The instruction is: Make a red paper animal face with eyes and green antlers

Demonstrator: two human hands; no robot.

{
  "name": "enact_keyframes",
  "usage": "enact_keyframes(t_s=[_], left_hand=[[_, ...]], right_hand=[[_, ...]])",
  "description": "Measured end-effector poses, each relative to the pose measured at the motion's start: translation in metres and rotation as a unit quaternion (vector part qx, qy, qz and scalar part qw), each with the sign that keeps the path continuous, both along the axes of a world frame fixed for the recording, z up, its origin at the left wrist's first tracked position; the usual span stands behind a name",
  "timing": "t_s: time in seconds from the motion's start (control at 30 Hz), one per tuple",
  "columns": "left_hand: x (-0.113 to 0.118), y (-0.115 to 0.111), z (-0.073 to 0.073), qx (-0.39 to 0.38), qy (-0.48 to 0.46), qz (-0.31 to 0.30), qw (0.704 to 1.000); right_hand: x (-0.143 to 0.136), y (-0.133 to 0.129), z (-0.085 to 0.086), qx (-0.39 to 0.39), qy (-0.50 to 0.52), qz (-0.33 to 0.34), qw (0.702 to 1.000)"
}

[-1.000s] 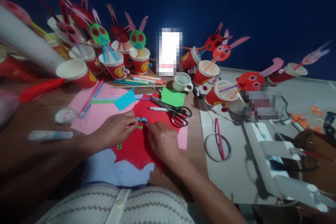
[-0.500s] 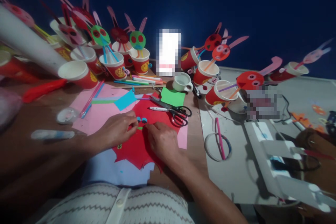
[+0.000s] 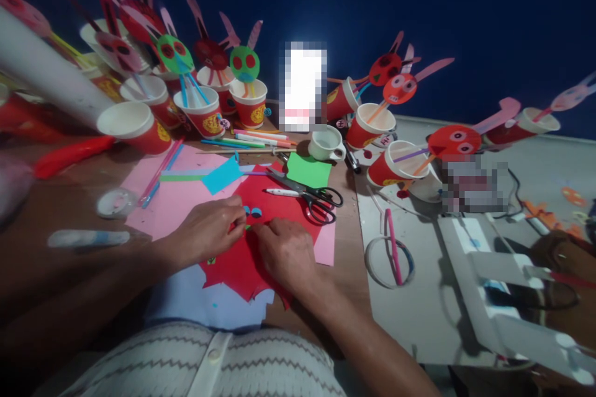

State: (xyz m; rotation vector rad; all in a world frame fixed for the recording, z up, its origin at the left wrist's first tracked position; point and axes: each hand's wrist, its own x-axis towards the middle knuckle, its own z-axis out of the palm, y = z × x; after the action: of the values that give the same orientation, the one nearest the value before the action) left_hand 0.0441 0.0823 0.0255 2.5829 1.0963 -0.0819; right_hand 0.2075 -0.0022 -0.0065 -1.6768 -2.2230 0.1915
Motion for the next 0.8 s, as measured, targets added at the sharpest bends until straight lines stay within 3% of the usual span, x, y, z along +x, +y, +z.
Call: enact_keyframes(t_s=[0.33, 0.47, 0.53, 0.6, 0.8], left_hand=[[-0.005, 0.003, 0.003, -0.014, -0.01, 0.002, 1.0], [-0.019, 0.006, 0.008, -0.03, -0.02, 0.047, 0.998], [-0.024, -0.001, 0.007, -0.013, -0.045, 0.045, 0.998], [-0.027, -0.013, 0.002, 0.01, -0.063, 0.003, 0.998], [-0.019, -0.045, -0.014, 0.063, -0.018, -0.035, 0.997]], right_hand=[[-0.001, 0.0, -0.005, 0.031, -0.053, 0.016, 0.998], [-0.001, 0.0, -0.005, 0.026, -0.056, 0.015, 0.998], [-0.001, 0.0, -0.005, 0.021, -0.054, 0.018, 0.998], [-0.001, 0.0, -0.005, 0.018, -0.053, 0.021, 0.998], [-0.001, 0.001, -0.005, 0.02, -0.062, 0.026, 0.998]])
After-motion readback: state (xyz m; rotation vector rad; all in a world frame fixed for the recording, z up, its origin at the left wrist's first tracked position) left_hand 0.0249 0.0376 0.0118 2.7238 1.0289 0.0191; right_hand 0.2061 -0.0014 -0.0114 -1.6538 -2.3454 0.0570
